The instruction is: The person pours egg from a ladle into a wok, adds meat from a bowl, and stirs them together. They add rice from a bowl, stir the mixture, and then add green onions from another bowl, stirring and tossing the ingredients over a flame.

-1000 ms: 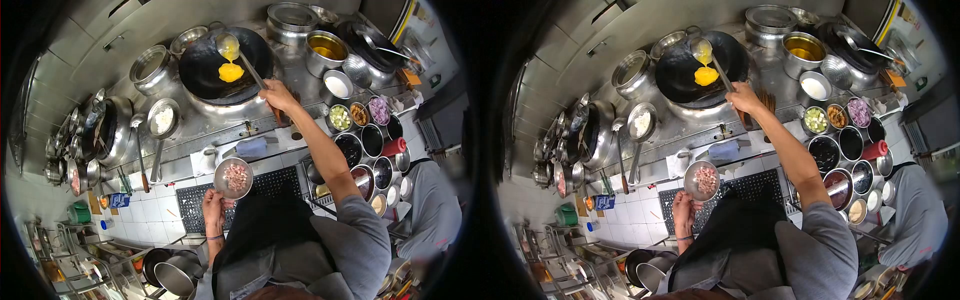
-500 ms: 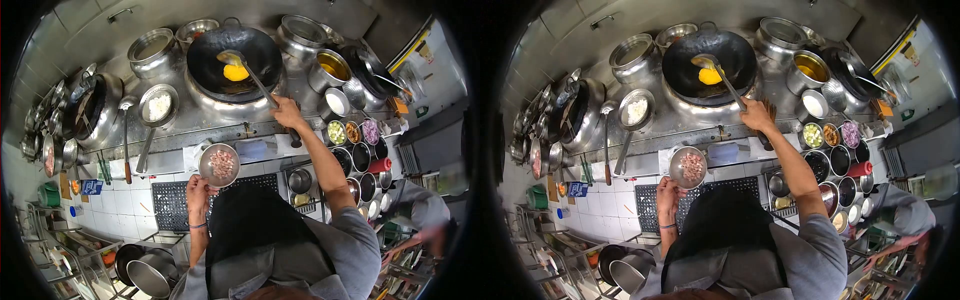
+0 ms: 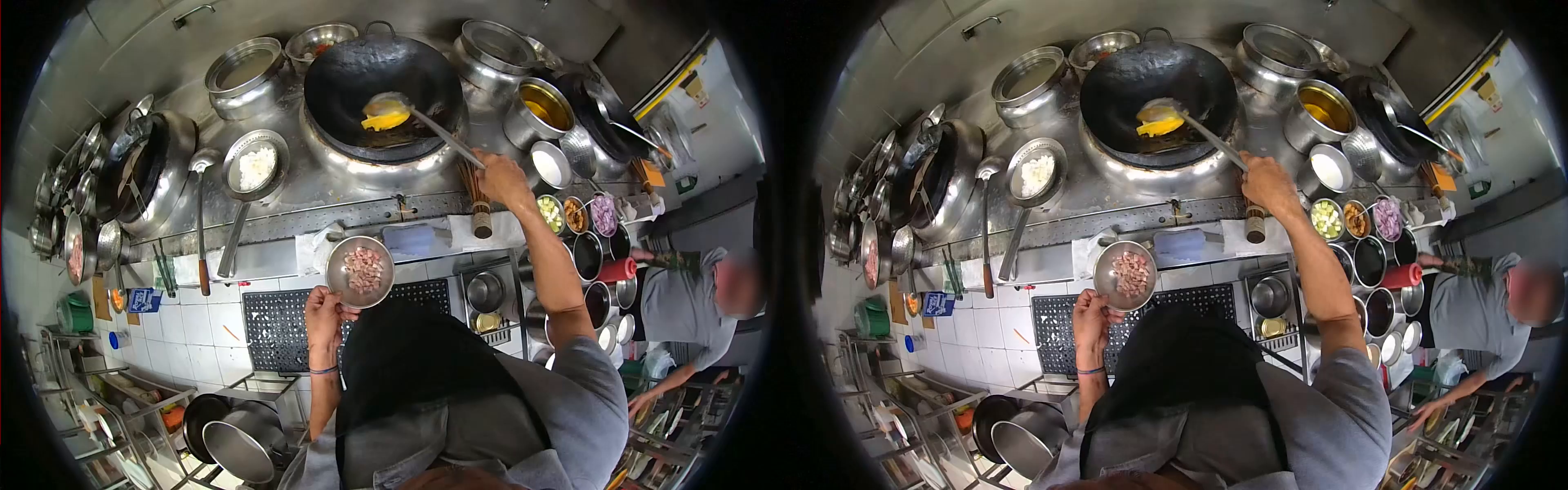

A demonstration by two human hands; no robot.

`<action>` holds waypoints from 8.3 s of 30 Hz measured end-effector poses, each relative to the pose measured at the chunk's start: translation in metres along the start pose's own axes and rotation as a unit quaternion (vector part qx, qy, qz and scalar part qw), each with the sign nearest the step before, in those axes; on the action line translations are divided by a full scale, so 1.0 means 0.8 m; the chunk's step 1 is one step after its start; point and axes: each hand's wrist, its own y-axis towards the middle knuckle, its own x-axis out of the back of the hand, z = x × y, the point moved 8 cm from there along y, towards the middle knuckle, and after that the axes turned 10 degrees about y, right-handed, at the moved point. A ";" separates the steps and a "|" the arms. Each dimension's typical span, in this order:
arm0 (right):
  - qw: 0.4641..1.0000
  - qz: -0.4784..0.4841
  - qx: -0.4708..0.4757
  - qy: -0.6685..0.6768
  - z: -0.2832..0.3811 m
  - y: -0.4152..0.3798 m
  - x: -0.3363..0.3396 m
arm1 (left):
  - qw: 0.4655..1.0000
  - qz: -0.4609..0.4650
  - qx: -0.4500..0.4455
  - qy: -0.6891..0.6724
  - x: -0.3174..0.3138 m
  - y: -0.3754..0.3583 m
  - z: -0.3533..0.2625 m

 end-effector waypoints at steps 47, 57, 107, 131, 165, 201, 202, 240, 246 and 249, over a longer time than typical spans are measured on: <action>0.993 -0.056 -0.014 0.106 -0.010 0.003 -0.065 | 0.896 0.003 -0.113 0.429 0.144 0.107 0.172; 0.990 -0.052 0.021 0.129 0.026 0.012 -0.063 | 0.878 0.327 0.051 0.345 0.028 0.211 0.372; 0.984 -0.025 0.123 0.127 -0.049 0.015 -0.038 | 0.923 0.208 0.190 -0.263 -0.300 0.274 0.490; 0.990 0.011 0.080 0.118 -0.051 0.029 -0.045 | 0.752 0.511 0.010 0.416 -0.283 0.147 0.424; 0.894 0.040 -0.054 0.443 -0.002 -0.008 -0.043 | 0.703 0.021 -0.525 0.478 -0.310 0.210 -0.167; 0.976 -0.121 0.156 0.093 0.063 0.014 -0.060 | 0.738 0.036 -0.530 0.416 -0.286 0.191 -0.167; 0.949 -0.177 0.251 0.074 0.058 -0.012 -0.055 | 0.739 0.036 -0.532 0.412 -0.286 0.190 -0.168; 0.973 -0.114 0.173 0.104 0.071 0.017 -0.037 | 0.740 0.023 -0.490 0.460 -0.286 0.204 -0.171; 0.985 -0.110 0.130 0.018 0.023 0.036 -0.025 | 0.742 0.053 -0.497 0.446 -0.282 0.180 -0.165; 0.981 -0.123 0.150 0.022 0.051 0.057 -0.035 | 0.734 0.040 -0.535 0.415 -0.245 0.164 -0.160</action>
